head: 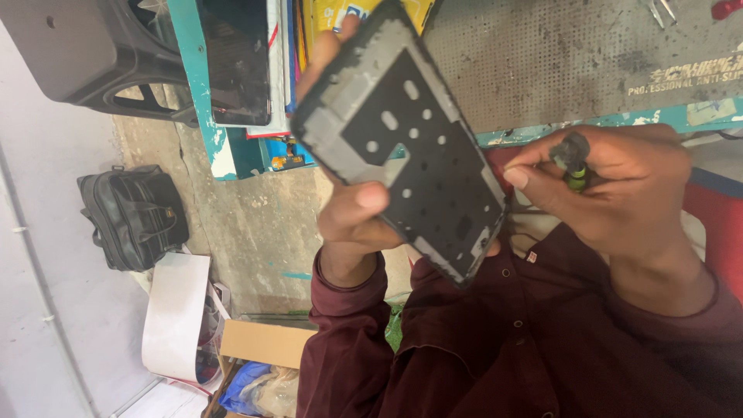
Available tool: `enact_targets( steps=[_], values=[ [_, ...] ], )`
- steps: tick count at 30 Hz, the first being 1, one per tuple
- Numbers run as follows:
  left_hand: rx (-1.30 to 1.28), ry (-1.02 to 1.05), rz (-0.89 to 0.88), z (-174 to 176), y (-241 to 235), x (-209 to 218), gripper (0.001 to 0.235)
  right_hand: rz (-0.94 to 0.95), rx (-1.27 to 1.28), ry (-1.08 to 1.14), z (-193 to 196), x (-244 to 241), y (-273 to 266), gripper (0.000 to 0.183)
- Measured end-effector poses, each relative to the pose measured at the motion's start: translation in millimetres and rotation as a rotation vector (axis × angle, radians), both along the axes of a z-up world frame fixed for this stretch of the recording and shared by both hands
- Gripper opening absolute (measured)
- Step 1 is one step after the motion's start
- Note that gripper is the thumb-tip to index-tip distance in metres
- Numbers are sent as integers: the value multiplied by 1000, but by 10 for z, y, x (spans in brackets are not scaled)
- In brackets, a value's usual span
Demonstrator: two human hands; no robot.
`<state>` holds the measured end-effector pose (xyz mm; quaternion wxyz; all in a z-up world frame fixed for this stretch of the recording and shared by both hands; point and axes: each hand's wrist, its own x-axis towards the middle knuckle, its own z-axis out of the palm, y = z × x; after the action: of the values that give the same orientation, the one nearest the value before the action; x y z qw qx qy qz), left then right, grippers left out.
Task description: The person cleans the interior frame of a disassembled smartphone. They use a brush to scrub the surface, apply a liquid from a bottle, and then use a metal tool to scrape and wipe the frame. The person repeats this process on different sections of the frame.
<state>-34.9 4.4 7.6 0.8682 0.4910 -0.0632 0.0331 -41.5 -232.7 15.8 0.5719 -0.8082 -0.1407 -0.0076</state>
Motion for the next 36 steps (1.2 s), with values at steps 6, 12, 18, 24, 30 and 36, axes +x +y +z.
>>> enact_targets(
  steps=[6,12,18,24,30,36],
  values=[
    [51,-20,11,14,-9,43,97,-10,189,141,-187,1,-129,7],
    [-37,53,-32,65,-21,-5,101,-82,197,157,-205,190,-160,9],
    [80,-100,7,-48,-44,76,90,-124,-242,-63,-405,330,-435,18],
    [-75,-6,-93,-200,-47,124,81,-358,-664,-119,-1248,706,-1092,14],
    [-372,71,-161,-230,-43,131,77,-405,-809,-100,-1356,1038,-1254,5],
    [604,-527,196,-311,-179,141,126,-378,-608,-393,-633,407,-768,51]
  ],
)
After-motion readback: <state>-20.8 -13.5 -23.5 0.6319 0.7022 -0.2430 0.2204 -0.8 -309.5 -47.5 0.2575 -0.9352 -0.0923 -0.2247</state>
